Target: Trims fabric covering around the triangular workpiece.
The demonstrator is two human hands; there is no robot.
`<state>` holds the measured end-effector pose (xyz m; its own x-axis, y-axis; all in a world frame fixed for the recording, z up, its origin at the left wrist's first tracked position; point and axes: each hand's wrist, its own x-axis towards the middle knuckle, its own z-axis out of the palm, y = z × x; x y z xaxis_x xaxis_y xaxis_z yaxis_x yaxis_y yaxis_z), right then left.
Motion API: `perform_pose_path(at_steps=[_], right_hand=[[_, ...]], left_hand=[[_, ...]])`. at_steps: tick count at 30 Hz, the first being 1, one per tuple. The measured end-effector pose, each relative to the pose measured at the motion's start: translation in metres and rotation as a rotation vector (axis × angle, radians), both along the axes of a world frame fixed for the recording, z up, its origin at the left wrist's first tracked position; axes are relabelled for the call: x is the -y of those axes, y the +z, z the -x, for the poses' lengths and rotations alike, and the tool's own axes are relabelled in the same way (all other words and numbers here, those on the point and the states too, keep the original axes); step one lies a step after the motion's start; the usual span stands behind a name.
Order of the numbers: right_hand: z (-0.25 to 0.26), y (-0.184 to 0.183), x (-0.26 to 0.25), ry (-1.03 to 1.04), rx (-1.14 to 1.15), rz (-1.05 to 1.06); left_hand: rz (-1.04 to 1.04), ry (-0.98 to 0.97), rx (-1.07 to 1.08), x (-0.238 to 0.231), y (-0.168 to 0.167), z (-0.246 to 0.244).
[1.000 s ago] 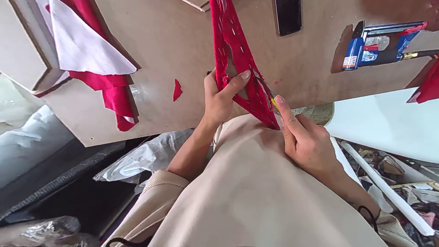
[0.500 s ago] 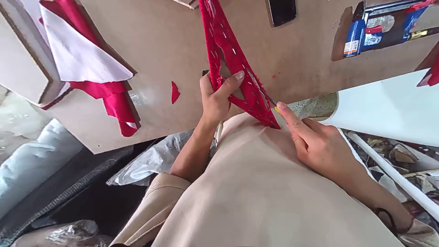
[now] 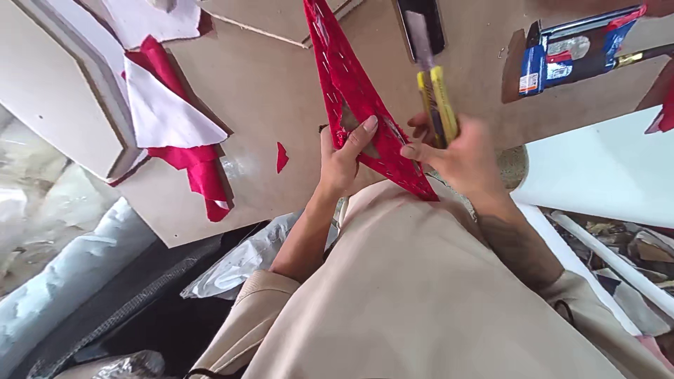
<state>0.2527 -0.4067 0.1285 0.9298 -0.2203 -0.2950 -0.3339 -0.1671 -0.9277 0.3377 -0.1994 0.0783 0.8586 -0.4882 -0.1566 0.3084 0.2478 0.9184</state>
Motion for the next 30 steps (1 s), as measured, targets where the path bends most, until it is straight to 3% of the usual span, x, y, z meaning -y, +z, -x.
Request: perform_pose_path(at_steps=[2,7,10,13,17,21,23,27,30], right_hand=[[-0.010,-0.009,-0.008,-0.050,-0.007,-0.155],[-0.011,-0.013,-0.018,-0.057,-0.009,-0.320],[-0.016,-0.019,-0.020,-0.077,0.059,-0.217],[-0.024,-0.028,-0.019,-0.091,0.144,-0.139],[-0.015,-0.025,0.000,0.017,-0.027,-0.385],[-0.008,-0.031,-0.002,-0.042,-0.083,-0.548],[-0.004,-0.029,-0.004,-0.025,-0.029,-0.395],[0.000,-0.027,-0.016,0.016,0.063,0.204],[0.001,-0.040,-0.023,0.039,0.121,0.447]], left_hand=[[0.000,-0.032,-0.005,0.000,0.002,0.000],[0.112,-0.046,0.021,-0.006,0.004,0.001],[0.207,-0.091,0.011,-0.005,0.002,-0.005],[0.157,-0.065,-0.051,-0.002,0.001,-0.013],[0.094,0.035,-0.098,0.001,0.003,-0.015],[0.151,-0.054,-0.091,-0.002,-0.006,-0.011],[0.220,-0.090,-0.110,-0.006,-0.012,-0.010],[0.304,-0.077,-0.138,-0.011,-0.024,-0.007],[0.271,-0.090,-0.105,-0.010,-0.031,-0.008]])
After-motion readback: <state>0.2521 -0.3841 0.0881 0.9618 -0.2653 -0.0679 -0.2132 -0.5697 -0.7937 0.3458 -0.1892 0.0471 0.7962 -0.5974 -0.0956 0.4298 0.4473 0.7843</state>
